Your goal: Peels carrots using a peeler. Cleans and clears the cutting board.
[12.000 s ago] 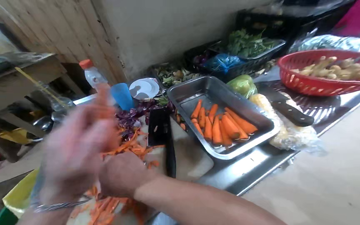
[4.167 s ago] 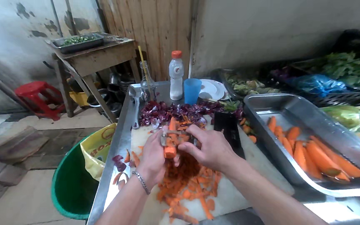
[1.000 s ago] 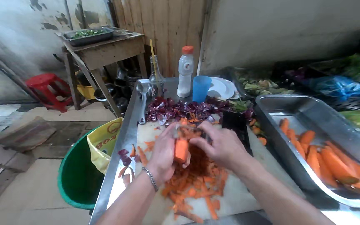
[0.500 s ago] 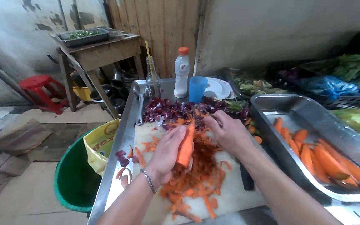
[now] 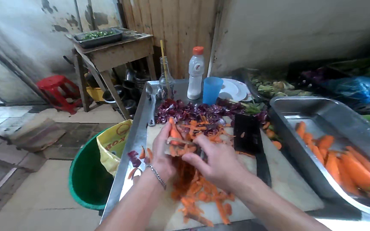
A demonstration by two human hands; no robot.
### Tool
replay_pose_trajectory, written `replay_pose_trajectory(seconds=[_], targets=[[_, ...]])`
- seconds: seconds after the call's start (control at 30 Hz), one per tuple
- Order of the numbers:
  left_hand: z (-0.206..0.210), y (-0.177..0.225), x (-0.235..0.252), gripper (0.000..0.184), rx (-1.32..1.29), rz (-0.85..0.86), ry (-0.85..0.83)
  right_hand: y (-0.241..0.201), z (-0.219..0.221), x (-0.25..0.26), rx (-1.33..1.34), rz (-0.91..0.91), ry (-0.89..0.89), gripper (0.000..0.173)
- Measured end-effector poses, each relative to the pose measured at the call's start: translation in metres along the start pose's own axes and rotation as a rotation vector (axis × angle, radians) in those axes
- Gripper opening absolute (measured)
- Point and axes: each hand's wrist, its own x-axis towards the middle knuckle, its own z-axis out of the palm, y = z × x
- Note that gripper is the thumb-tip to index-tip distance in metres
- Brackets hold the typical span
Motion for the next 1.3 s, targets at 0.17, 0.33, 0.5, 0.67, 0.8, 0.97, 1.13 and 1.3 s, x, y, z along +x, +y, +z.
replay_pose_trajectory(seconds=[0.17,0.33,0.5,0.67,0.8,0.97,1.13,1.3], targets=[[-0.002,0.001,-0.002,0.043,0.013,0.039,-0.191,0.001,0.003,0.0,-0.076,-0.038,0.072,0.061],[-0.002,-0.004,0.001,0.052,0.129,0.151,-0.055,-0.005,0.005,-0.003,-0.102,-0.063,0.037,0.059],[0.003,-0.003,0.002,0.044,-0.021,0.111,0.009,-0.004,0.01,-0.004,-0.131,-0.165,0.129,0.057],[0.003,-0.002,0.003,0.042,-0.13,0.091,-0.035,-0.005,0.013,-0.004,-0.147,-0.21,0.17,0.056],[0.009,-0.001,0.001,0.039,-0.143,0.067,-0.013,0.001,0.012,-0.001,-0.187,-0.263,0.211,0.058],[0.01,0.004,-0.003,0.04,-0.1,0.037,-0.018,0.004,0.009,0.001,-0.218,-0.283,0.243,0.059],[0.009,0.004,-0.011,0.044,0.052,-0.019,-0.033,0.012,-0.006,0.008,-0.15,0.008,0.129,0.06],[0.002,-0.003,-0.003,0.045,0.006,-0.016,-0.086,0.008,-0.005,0.002,-0.044,-0.061,0.052,0.063]])
